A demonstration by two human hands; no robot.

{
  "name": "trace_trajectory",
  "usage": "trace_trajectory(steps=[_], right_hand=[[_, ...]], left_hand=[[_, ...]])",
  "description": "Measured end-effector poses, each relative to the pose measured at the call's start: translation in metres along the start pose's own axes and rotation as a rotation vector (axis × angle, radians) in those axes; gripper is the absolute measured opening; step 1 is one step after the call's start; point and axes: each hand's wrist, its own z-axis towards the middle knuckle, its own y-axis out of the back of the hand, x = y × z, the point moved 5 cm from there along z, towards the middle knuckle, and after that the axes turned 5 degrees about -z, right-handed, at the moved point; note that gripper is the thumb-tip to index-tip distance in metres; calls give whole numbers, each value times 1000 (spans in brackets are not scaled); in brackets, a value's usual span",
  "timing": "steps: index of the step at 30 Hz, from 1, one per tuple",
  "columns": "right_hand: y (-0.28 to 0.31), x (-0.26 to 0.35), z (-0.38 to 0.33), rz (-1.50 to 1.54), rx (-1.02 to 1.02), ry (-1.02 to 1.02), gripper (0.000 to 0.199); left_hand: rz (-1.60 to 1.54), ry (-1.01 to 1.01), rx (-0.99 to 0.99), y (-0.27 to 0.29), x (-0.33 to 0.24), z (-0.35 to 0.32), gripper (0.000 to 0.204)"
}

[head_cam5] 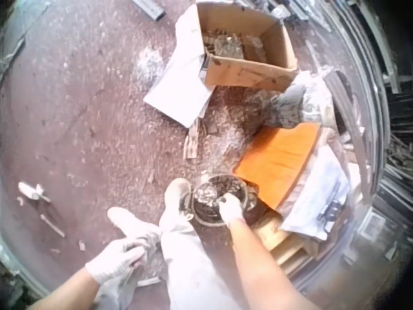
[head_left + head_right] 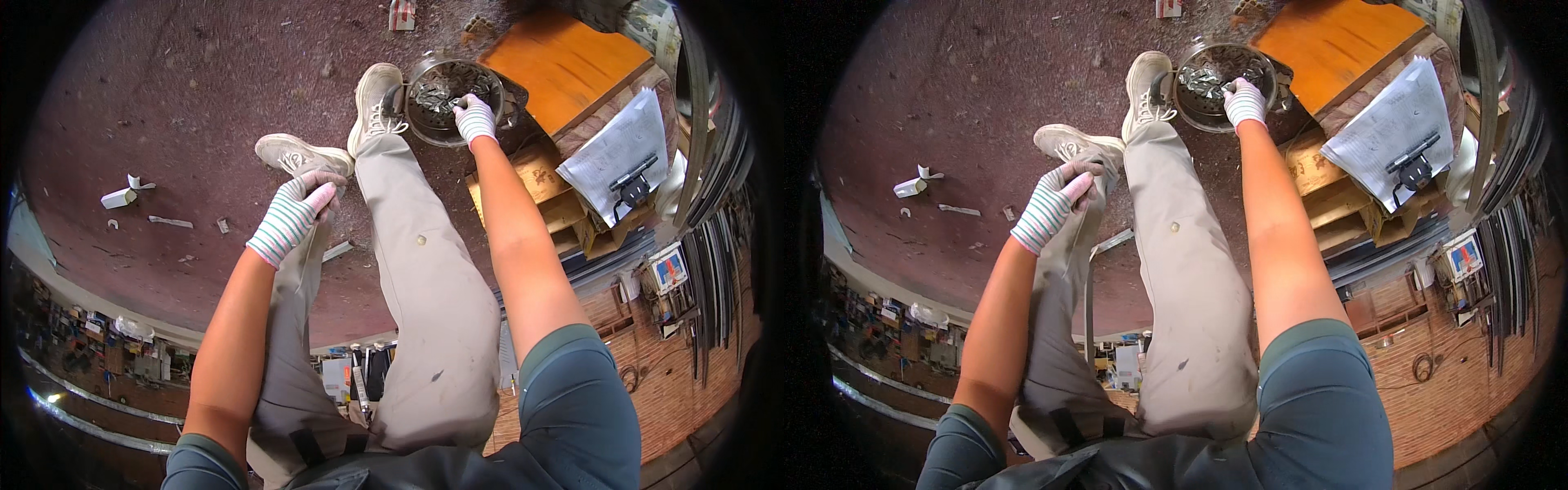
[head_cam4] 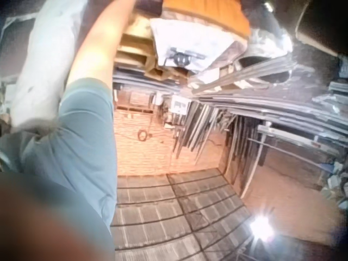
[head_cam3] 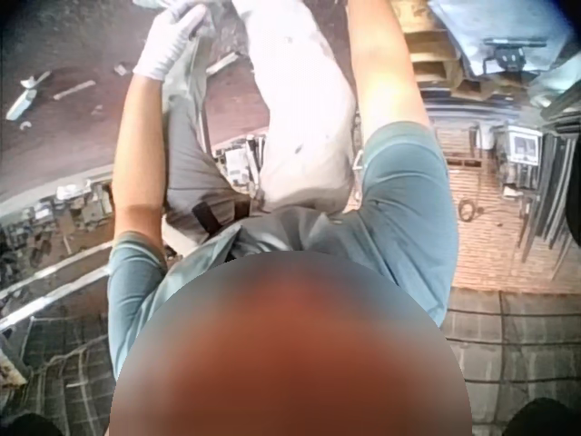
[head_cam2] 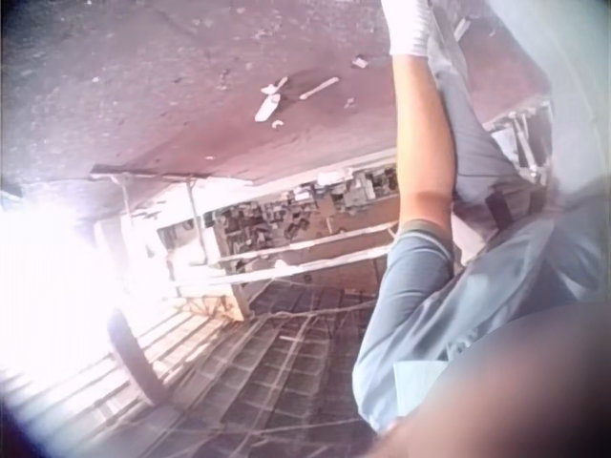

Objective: The person positions a long black metal profile on a cutting machine, then moves to a workbench to apply sealant into the profile's channels using a caulking gun. They insert small metal fasteners into the sealed profile and place the profile among others on the bench.

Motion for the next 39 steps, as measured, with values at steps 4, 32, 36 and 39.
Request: trace_trajectory(steps=[4, 32, 36, 39], right_hand=[[-6, 12, -6, -26, -80, -155, 67], [-47, 27, 30, 205, -118, -8, 47], [-60, 7, 17, 636, 18, -72, 41], [-67, -3, 4, 884, 117, -181, 27]], left_hand=[[-17, 3, -8, 7, 2, 4, 24], [27, 6, -108, 19, -11, 16, 26], [9, 25, -104, 18, -9, 17, 28], [7, 8, -93, 17, -3, 19, 27]])
